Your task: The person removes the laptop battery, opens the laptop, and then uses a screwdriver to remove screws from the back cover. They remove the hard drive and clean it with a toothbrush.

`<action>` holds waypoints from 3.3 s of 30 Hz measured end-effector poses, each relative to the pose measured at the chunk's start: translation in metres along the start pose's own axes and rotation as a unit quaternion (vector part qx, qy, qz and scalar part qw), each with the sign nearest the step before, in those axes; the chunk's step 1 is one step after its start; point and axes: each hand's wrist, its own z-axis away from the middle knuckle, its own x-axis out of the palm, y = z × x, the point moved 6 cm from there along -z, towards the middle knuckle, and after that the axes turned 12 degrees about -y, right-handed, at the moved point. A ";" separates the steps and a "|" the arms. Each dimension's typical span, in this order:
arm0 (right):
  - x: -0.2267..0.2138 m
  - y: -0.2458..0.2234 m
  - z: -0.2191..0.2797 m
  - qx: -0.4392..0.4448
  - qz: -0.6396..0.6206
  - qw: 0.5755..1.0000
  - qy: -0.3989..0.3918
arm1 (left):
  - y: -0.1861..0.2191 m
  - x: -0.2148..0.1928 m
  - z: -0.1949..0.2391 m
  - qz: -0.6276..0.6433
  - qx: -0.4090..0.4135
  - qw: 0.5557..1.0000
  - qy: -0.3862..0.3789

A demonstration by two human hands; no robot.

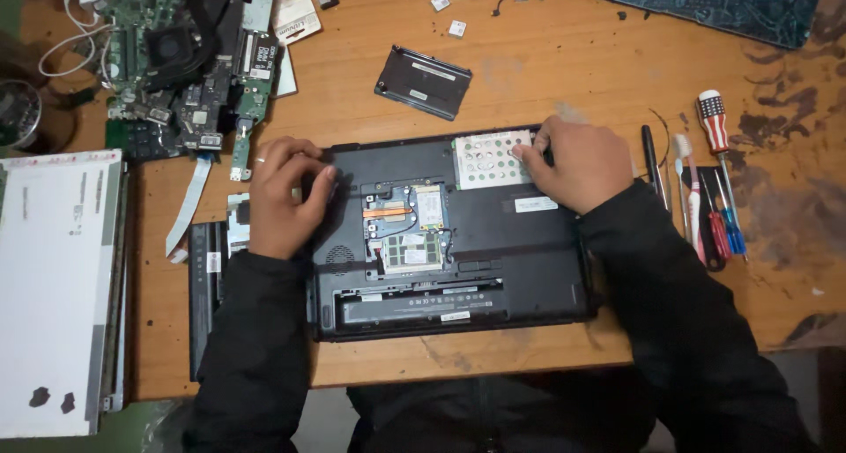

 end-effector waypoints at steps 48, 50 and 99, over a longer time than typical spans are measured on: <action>0.011 0.031 -0.009 -0.115 -0.134 0.982 0.059 | 0.004 0.028 -0.007 -0.013 0.006 0.990 -0.139; 0.006 0.025 -0.006 -0.123 -0.149 0.977 0.088 | 0.003 0.027 -0.008 -0.007 0.008 0.990 -0.137; 0.033 -0.045 0.027 -0.260 -0.511 0.805 -0.152 | 0.079 0.038 -0.012 0.100 0.199 0.966 -0.132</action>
